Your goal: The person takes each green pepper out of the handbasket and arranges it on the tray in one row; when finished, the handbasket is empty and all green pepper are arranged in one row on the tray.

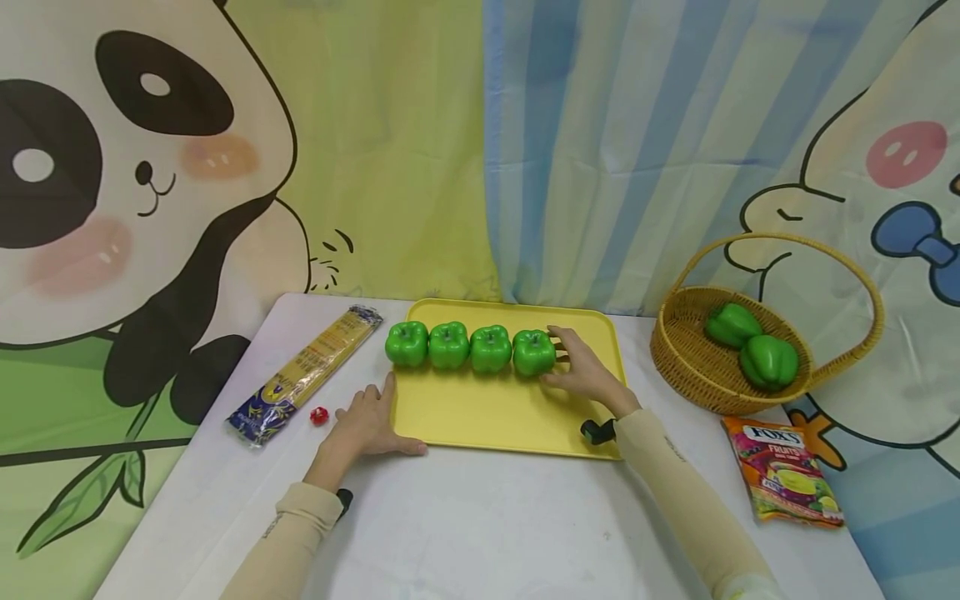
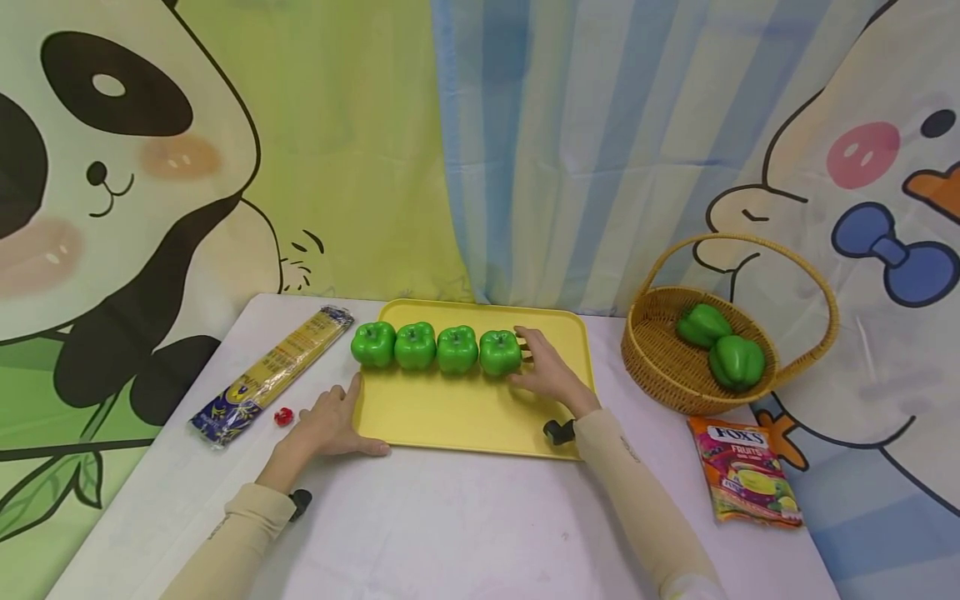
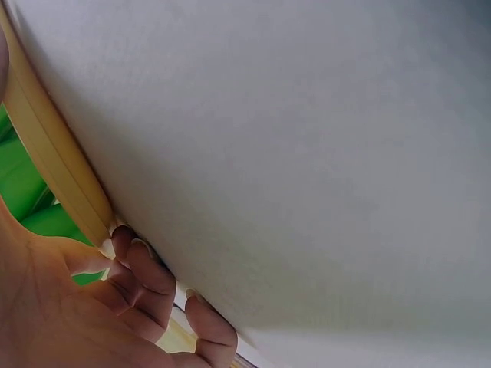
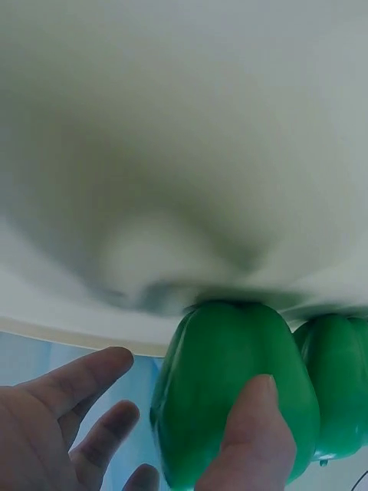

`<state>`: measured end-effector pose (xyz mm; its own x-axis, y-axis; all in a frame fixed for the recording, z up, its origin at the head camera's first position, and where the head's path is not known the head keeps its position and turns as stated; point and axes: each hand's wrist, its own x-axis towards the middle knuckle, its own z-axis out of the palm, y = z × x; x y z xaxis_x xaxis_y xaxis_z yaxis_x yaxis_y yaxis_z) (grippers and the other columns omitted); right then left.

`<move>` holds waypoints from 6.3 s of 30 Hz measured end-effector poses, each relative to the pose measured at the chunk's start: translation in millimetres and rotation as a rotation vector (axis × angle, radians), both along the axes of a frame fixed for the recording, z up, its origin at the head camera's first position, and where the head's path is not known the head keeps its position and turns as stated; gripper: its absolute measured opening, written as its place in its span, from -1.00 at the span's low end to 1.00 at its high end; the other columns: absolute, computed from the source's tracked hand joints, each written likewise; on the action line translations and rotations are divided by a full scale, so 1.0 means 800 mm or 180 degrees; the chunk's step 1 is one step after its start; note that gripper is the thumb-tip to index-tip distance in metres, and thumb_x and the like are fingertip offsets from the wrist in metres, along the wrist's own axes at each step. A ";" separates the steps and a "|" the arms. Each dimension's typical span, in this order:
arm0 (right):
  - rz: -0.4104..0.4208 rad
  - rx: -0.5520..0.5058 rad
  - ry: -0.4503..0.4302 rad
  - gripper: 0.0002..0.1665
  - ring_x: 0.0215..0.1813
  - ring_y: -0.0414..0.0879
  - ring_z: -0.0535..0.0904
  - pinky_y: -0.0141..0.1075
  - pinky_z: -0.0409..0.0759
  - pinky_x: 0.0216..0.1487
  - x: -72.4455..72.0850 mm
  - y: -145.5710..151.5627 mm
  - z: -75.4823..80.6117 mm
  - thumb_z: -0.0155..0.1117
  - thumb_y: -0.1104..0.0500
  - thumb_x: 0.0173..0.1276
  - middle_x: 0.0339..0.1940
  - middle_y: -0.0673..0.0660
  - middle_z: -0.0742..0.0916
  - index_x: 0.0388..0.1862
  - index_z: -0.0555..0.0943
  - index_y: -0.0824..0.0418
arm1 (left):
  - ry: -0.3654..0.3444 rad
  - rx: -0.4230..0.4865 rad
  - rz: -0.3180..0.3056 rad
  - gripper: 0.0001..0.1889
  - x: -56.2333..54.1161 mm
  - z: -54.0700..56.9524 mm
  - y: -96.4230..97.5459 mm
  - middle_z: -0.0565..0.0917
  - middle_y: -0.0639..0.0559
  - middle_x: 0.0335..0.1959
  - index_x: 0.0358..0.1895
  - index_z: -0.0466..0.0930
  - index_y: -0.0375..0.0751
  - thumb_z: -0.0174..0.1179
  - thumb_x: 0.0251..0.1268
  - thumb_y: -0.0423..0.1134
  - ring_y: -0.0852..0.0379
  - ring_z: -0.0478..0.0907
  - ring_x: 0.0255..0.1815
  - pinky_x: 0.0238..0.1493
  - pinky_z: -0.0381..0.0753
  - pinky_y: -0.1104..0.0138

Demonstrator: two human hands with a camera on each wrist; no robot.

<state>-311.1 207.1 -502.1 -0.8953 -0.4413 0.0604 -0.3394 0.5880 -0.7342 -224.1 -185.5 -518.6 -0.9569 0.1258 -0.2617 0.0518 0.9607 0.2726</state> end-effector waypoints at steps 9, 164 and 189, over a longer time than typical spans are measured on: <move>-0.0069 0.0071 -0.0018 0.10 0.39 0.38 0.43 0.19 0.50 0.33 0.016 0.028 0.012 0.48 0.21 0.23 0.50 0.37 0.31 0.60 0.04 0.25 | -0.0050 -0.0011 0.0010 0.60 -0.001 0.001 0.001 0.43 -0.37 0.19 0.63 -0.17 -0.29 0.36 -0.45 0.66 -0.21 0.41 0.09 0.10 0.41 -0.44; -0.1160 0.1626 -0.0398 0.21 0.19 0.51 0.34 0.35 0.41 0.09 -0.003 0.374 0.094 0.48 -0.15 0.22 0.35 0.64 0.32 0.55 0.07 0.46 | -0.0025 0.0016 0.0026 0.61 0.002 -0.001 0.002 0.43 -0.36 0.19 0.63 -0.18 -0.30 0.36 -0.46 0.67 -0.24 0.41 0.14 0.15 0.33 -0.50; -0.1557 0.0972 0.0537 0.20 0.17 0.45 0.27 0.35 0.40 0.00 0.012 0.286 0.137 0.47 -0.12 0.24 0.36 0.62 0.24 0.63 0.03 0.29 | -0.0007 0.0007 0.0021 0.62 0.001 -0.004 0.001 0.44 -0.36 0.18 0.62 -0.17 -0.31 0.35 -0.47 0.68 -0.22 0.41 0.11 0.13 0.36 -0.49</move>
